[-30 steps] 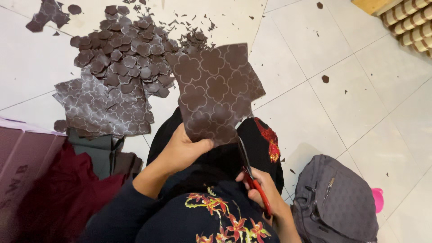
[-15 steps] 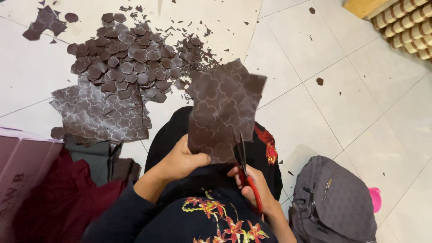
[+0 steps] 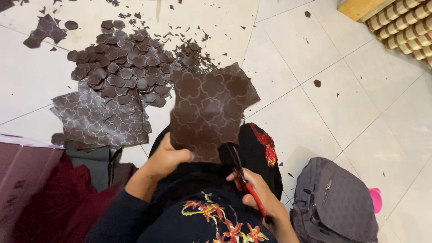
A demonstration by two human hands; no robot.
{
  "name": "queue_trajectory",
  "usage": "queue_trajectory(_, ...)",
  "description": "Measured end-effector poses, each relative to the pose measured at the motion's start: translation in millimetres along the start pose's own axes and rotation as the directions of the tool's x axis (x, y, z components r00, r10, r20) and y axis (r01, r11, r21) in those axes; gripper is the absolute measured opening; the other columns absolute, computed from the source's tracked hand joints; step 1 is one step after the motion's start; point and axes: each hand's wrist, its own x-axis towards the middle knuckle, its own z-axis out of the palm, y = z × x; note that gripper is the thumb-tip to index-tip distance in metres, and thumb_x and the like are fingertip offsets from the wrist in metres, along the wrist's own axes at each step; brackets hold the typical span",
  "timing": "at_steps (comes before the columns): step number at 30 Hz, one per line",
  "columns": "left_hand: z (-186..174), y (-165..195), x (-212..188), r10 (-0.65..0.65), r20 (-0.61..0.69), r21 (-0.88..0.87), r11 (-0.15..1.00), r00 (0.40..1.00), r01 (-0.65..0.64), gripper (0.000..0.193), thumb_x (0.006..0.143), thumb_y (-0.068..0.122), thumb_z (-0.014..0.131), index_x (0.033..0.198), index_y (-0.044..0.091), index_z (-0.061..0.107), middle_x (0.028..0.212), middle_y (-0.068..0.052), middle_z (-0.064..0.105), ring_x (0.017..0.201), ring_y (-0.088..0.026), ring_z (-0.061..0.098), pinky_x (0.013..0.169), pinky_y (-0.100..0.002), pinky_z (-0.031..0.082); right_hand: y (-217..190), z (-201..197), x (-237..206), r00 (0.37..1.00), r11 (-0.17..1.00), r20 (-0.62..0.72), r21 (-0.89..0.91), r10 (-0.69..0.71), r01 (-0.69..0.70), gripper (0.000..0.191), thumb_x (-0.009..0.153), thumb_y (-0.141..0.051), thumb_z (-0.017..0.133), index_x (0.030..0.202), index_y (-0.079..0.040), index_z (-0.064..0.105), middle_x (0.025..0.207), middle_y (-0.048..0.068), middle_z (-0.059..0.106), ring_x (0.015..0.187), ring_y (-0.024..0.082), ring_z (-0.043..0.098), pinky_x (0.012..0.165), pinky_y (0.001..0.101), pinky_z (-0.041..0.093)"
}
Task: The person sits on the floor and uses red-handled scissors to cut flower-shaped pieces from a brown patterned fabric sheet. They repeatedly trim the edges of each shape and place the finished pieces into a growing pile on the floor.
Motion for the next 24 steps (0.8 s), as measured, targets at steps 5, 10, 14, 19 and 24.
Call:
queue_trajectory(5, -35.1, 23.6, -1.9, -0.062, 0.054, 0.112, 0.992, 0.997, 0.055, 0.054, 0.068, -0.011, 0.058, 0.120, -0.003, 0.068, 0.088, 0.002, 0.066, 0.072, -0.008, 0.055, 0.062, -0.024, 0.046, 16.9, -14.6, -12.6, 0.996, 0.999, -0.084, 0.040, -0.009, 0.012, 0.113, 0.065, -0.101, 0.052, 0.115, 0.000, 0.068, 0.084, 0.001, 0.053, 0.077, 0.012, 0.051, 0.068, 0.0273, 0.041)
queue_trajectory(10, -48.5, 34.4, 9.3, -0.373, 0.232, 0.211, 0.921, 0.899, 0.328, 0.073, 0.067, -0.010, 0.057, 0.137, 0.005, 0.064, 0.068, 0.001, 0.058, 0.055, -0.007, 0.046, 0.048, -0.024, 0.038, 62.5, -15.5, -0.2, 0.964, 0.953, -0.258, 0.270, -0.066, 0.137, 0.088, 0.080, -0.078, 0.062, 0.125, -0.003, 0.061, 0.089, 0.002, 0.059, 0.081, 0.012, 0.056, 0.073, 0.0265, 0.045)
queue_trajectory(14, -34.2, 41.5, 21.1, -0.447, 0.334, 0.345, 0.877, 0.830, 0.333, 0.074, 0.069, -0.007, 0.056, 0.142, 0.002, 0.062, 0.084, 0.001, 0.066, 0.064, -0.005, 0.052, 0.052, -0.023, 0.041, 82.0, -14.3, 31.2, 0.953, 0.925, -0.299, 0.374, 0.053, 0.066, 0.042, 0.097, -0.031, 0.073, 0.109, 0.004, 0.054, 0.085, 0.003, 0.055, 0.081, 0.013, 0.052, 0.072, 0.0297, 0.042)
queue_trajectory(19, -31.7, 38.3, 25.5, -0.308, 0.357, -0.276, 0.867, 0.882, 0.415, 0.061, 0.085, 0.010, 0.055, 0.143, -0.007, 0.053, 0.127, -0.016, 0.075, 0.108, -0.021, 0.074, 0.093, -0.032, 0.059, 55.4, -2.1, 42.7, 0.936, 0.798, -0.336, 0.590, 0.102, 0.125, 0.032, 0.091, -0.010, 0.065, 0.119, 0.005, 0.066, 0.104, 0.008, 0.073, 0.091, 0.016, 0.068, 0.082, 0.0305, 0.054)
queue_trajectory(24, -5.2, -21.9, 24.8, 0.077, 0.397, -0.724, 0.638, 0.915, 0.261, 0.060, 0.088, 0.014, 0.066, 0.144, 0.001, 0.050, 0.134, -0.014, 0.065, 0.117, -0.024, 0.065, 0.099, -0.038, 0.054, 16.2, 6.0, 47.9, 0.797, 0.818, -0.603, 0.445, -0.027, 0.364, 0.030, 0.100, -0.007, 0.062, 0.123, 0.012, 0.066, 0.103, 0.016, 0.073, 0.089, 0.020, 0.068, 0.081, 0.0316, 0.054)
